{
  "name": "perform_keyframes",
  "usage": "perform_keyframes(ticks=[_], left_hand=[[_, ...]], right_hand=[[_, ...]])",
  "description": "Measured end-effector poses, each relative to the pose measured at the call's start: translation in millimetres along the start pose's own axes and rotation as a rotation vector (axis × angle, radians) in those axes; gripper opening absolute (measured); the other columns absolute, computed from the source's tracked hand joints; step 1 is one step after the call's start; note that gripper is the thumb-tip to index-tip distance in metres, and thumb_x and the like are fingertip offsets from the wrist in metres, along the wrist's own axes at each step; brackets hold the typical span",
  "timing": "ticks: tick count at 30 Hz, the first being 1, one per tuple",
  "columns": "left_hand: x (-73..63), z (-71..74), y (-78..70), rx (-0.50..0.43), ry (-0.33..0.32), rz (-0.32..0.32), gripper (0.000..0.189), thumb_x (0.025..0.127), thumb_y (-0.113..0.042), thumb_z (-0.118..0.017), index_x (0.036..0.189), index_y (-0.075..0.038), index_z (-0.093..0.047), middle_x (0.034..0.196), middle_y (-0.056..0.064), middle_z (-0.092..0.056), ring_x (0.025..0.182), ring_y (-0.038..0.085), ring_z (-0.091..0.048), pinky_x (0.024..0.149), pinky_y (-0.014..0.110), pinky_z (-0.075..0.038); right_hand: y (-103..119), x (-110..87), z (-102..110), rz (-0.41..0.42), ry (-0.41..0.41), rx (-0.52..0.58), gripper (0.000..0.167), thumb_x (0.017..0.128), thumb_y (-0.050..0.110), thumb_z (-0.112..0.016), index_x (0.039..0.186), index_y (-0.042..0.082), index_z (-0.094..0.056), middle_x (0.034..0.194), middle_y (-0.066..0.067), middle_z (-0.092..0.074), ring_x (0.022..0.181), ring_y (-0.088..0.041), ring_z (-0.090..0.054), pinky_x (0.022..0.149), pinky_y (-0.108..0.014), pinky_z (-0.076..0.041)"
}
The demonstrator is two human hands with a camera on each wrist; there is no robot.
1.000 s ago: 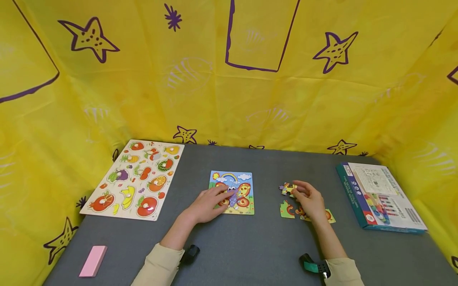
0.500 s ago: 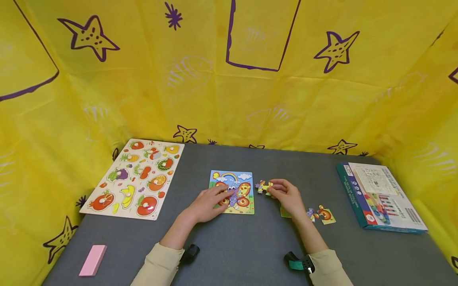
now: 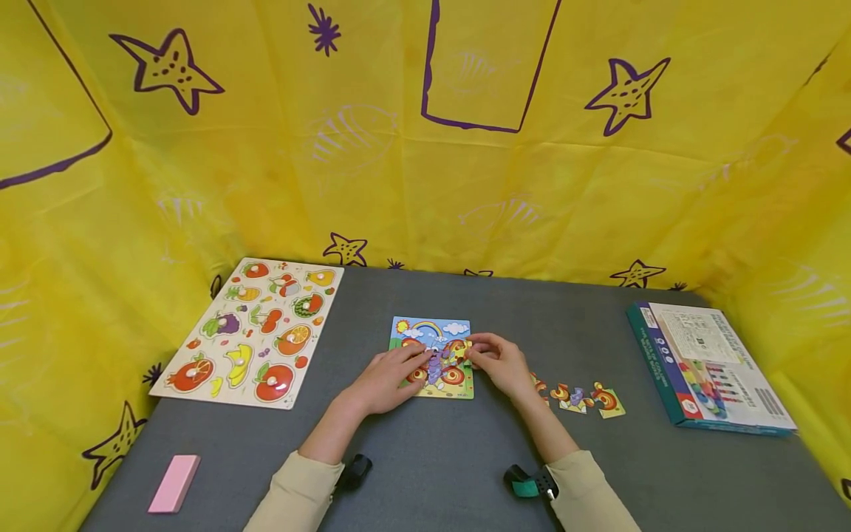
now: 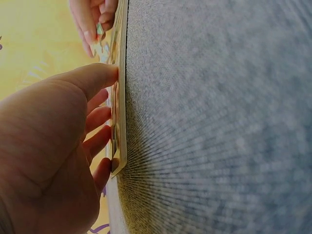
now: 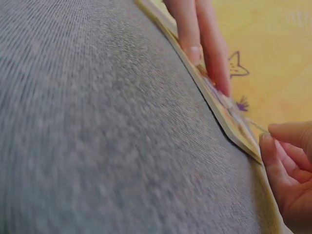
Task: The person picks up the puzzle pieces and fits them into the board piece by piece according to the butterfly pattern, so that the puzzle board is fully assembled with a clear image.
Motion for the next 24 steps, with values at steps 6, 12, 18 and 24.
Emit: perform_keyframes(ticks=[6,12,18,24], left_hand=[[2.1,-0.6,-2.0,0.012,0.024,0.022,0.053,0.099,-0.030,-0.057,0.148,-0.017,-0.044,0.149,0.011,-0.041,0.137,0.033,-0.036,0.105,0.056,-0.030],[2.9,-0.9,-5.0,0.048,0.029,0.027,0.050,0.100,-0.030,-0.054,0.149,-0.022,-0.044,0.149,0.011,-0.040,0.136,0.033,-0.037,0.105,0.056,-0.031],[3.1,-2.2,-5.5,0.073,0.033,0.037,0.049,0.101,-0.031,-0.053,0.149,-0.023,-0.044,0.149,0.010,-0.039,0.135,0.032,-0.037,0.105,0.055,-0.031],[2.6,-1.5,-6.4,0.086,0.025,0.034,0.049,0.100,-0.031,-0.053,0.148,-0.023,-0.045,0.147,0.010,-0.040,0.133,0.032,-0.039,0.103,0.055,-0.033]], right_hand=[[1.7,2.9,-6.7,0.021,-0.016,-0.091,0.026,0.086,0.012,-0.075,0.111,0.006,-0.072,0.084,-0.003,-0.069,0.069,-0.012,-0.067,0.064,-0.022,-0.052],[7.8,3.0,-9.0,0.095,-0.026,-0.224,0.024,0.085,0.014,-0.076,0.107,0.007,-0.074,0.077,0.001,-0.067,0.062,-0.009,-0.063,0.058,-0.021,-0.046],[13.0,2.4,-10.6,0.192,-0.034,-0.339,0.021,0.085,0.014,-0.076,0.105,0.008,-0.074,0.074,0.003,-0.062,0.061,-0.008,-0.056,0.055,-0.022,-0.042],[14.1,1.7,-11.3,0.240,-0.042,-0.392,0.021,0.083,0.012,-0.078,0.103,0.008,-0.075,0.072,0.003,-0.053,0.062,-0.011,-0.050,0.058,-0.023,-0.038]])
Point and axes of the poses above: each hand's wrist, its own x-axis towards the middle knuckle, its own z-axis out of the back of the hand, y = z × x, the point moved 6 cm from there along x, towards the middle knuckle
